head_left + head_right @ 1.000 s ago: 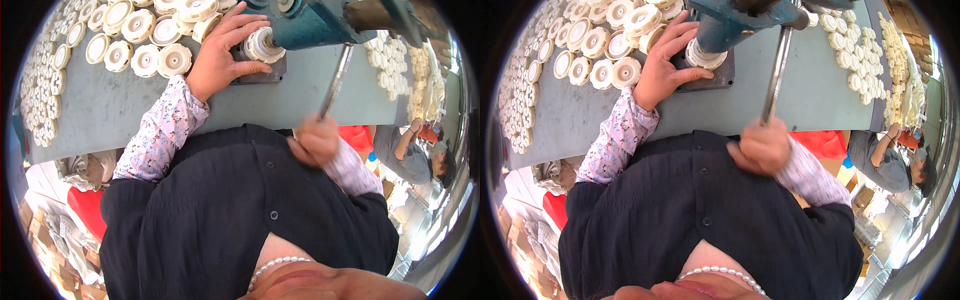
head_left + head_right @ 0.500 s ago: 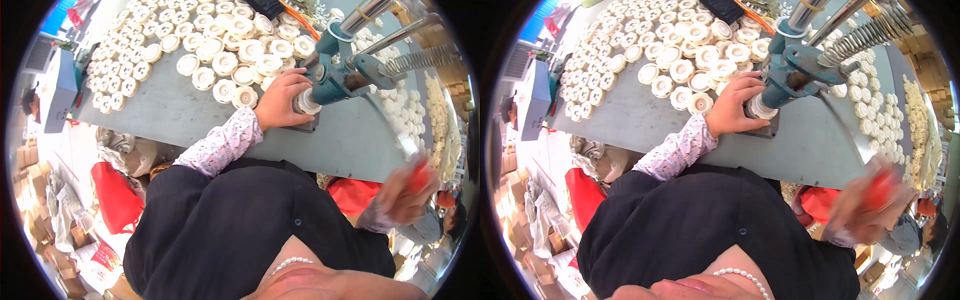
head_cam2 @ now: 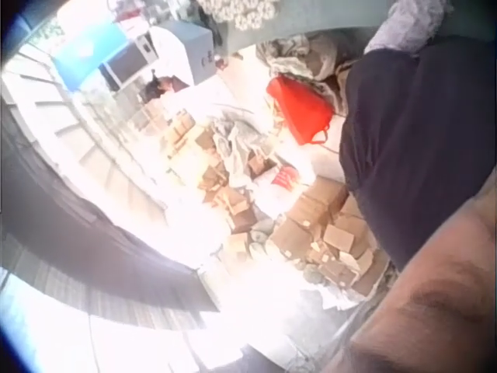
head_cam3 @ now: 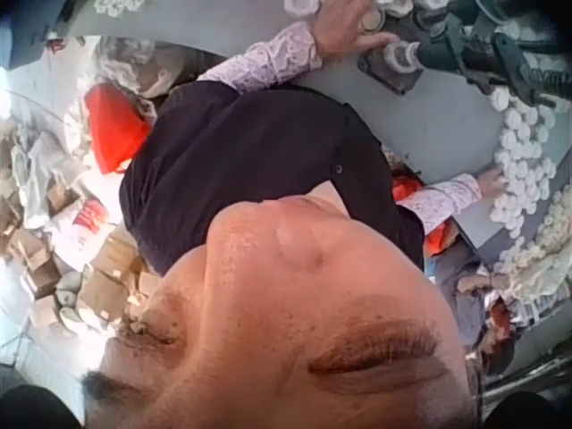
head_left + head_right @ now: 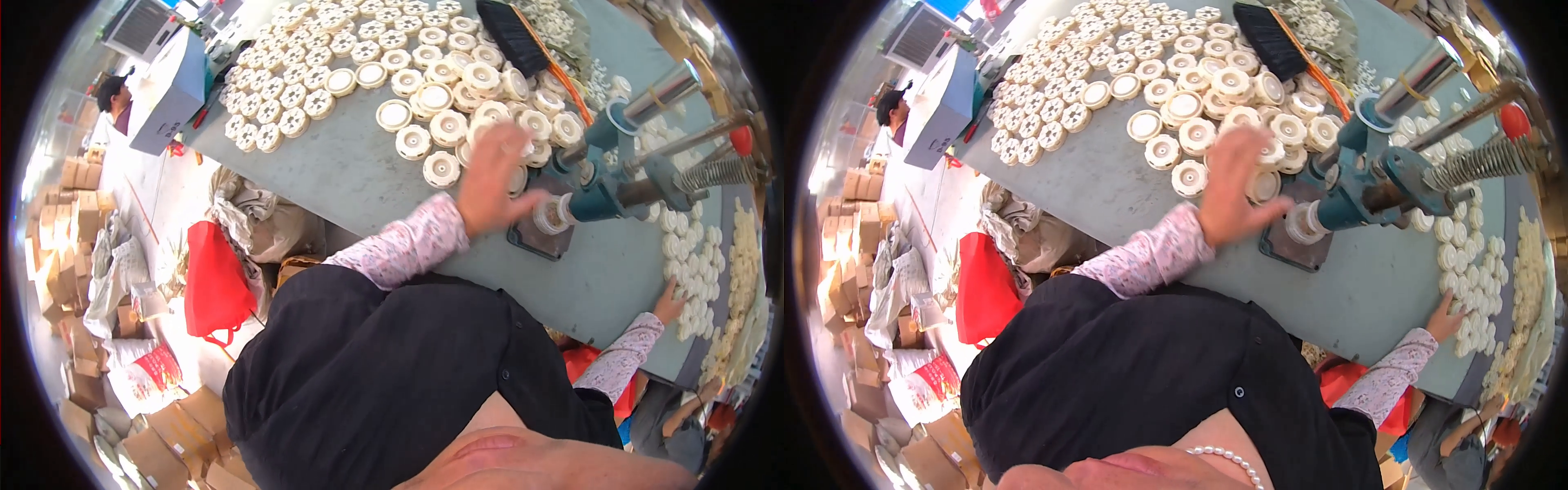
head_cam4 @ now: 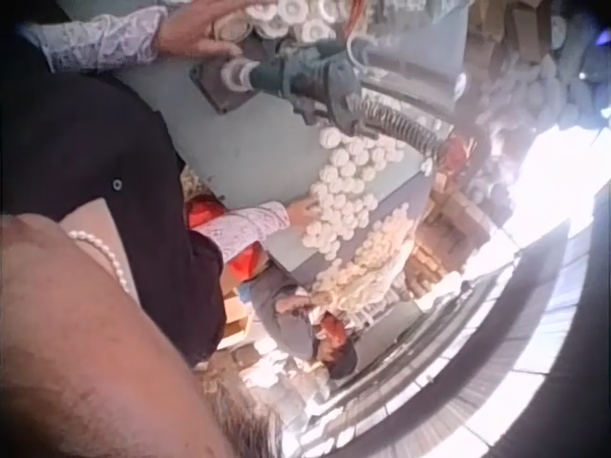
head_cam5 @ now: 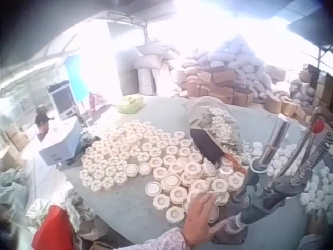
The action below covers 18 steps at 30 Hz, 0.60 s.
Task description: The person assembles plastic components by fitting parts into a manual press, pulling the lever to press them together, and placing the assembled pieces onto the workbench.
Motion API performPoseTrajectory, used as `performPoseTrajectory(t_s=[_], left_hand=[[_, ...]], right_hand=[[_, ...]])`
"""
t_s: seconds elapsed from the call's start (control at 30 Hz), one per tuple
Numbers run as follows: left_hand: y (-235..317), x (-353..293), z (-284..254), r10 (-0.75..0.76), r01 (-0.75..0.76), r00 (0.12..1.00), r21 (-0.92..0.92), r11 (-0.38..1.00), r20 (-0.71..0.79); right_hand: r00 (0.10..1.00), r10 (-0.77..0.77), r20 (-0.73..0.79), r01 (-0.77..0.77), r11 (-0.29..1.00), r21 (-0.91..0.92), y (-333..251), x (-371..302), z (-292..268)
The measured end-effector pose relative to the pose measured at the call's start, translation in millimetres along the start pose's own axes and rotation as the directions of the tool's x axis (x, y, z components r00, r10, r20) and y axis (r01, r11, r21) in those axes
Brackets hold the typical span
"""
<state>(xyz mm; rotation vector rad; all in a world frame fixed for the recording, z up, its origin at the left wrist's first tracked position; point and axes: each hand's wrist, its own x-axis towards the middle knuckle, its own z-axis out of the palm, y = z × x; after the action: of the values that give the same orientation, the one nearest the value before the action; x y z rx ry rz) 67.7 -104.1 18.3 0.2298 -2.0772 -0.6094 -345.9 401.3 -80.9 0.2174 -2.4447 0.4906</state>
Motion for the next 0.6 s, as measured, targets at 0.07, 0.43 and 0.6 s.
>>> performPoseTrajectory(t_s=[0.07, 0.43, 0.6], left_hand=[[32.9, -12.8, 11.6, -0.004, 0.019, 0.998, -0.232, 0.973, 0.066], [32.6, -25.7, 64.8, -0.141, 0.23, 0.949, -0.313, 0.922, 0.283], [42.1, -28.1, 64.3, -0.169, 0.265, 0.943, -0.334, 0.905, 0.288]], right_hand=[[0.996, -0.06, 0.065, 0.058, 0.998, 0.036, 8.5, 10.3, 4.6], [0.909, -0.324, 0.262, 0.228, 0.913, 0.338, -131.8, -79.7, -51.4], [0.916, -0.284, 0.283, 0.062, 0.797, 0.601, -171.1, -110.8, -72.7]])
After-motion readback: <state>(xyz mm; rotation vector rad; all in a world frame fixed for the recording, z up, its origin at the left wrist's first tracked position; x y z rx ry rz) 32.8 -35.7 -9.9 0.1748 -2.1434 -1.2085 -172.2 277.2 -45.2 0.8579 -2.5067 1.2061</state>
